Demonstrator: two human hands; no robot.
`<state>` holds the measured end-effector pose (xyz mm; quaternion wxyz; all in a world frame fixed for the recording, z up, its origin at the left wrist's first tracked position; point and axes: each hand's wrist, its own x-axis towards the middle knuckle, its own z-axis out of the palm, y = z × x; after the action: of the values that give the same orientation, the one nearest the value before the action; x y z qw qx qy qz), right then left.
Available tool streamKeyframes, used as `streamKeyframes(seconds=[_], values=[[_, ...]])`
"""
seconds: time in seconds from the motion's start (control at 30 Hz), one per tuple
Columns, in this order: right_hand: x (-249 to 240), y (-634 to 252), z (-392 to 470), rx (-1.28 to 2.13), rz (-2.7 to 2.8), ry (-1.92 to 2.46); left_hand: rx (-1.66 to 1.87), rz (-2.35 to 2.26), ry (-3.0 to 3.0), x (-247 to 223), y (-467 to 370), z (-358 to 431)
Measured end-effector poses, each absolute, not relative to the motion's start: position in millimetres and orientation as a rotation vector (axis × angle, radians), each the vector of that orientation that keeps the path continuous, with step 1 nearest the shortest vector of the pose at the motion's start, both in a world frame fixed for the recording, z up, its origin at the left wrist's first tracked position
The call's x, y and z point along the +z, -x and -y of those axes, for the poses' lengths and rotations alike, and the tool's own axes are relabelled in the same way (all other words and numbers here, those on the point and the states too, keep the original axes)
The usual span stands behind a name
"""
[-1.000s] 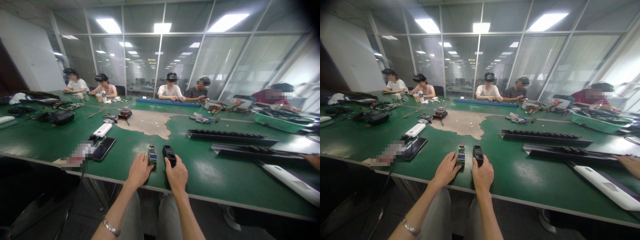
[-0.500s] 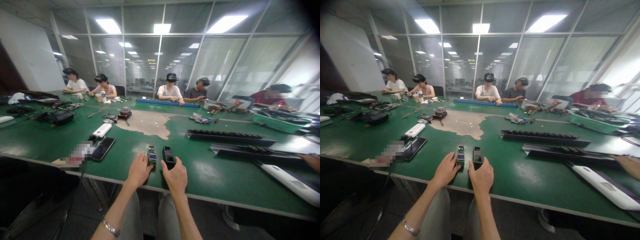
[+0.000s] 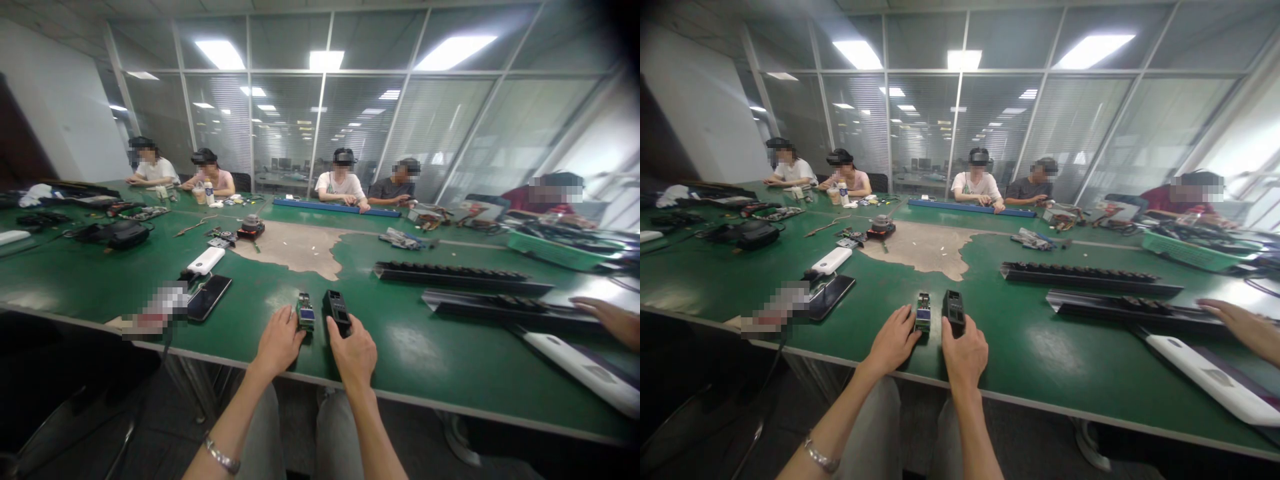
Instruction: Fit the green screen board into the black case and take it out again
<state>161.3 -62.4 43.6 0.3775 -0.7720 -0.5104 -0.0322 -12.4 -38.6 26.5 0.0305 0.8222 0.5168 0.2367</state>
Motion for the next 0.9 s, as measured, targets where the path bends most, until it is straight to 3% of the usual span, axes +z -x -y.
streamKeyframes(seconds=[0.17,0.5,0.9], values=[[66,-142,61,-0.02,1.329,1.841,0.761,-1.575,-2.527,29,14,40],[83,-108,53,-0.01,1.503,2.009,0.795,-1.556,-2.505,23,15,38],[63,-100,64,-0.148,1.631,2.053,0.821,-1.556,-2.382,18,16,36]])
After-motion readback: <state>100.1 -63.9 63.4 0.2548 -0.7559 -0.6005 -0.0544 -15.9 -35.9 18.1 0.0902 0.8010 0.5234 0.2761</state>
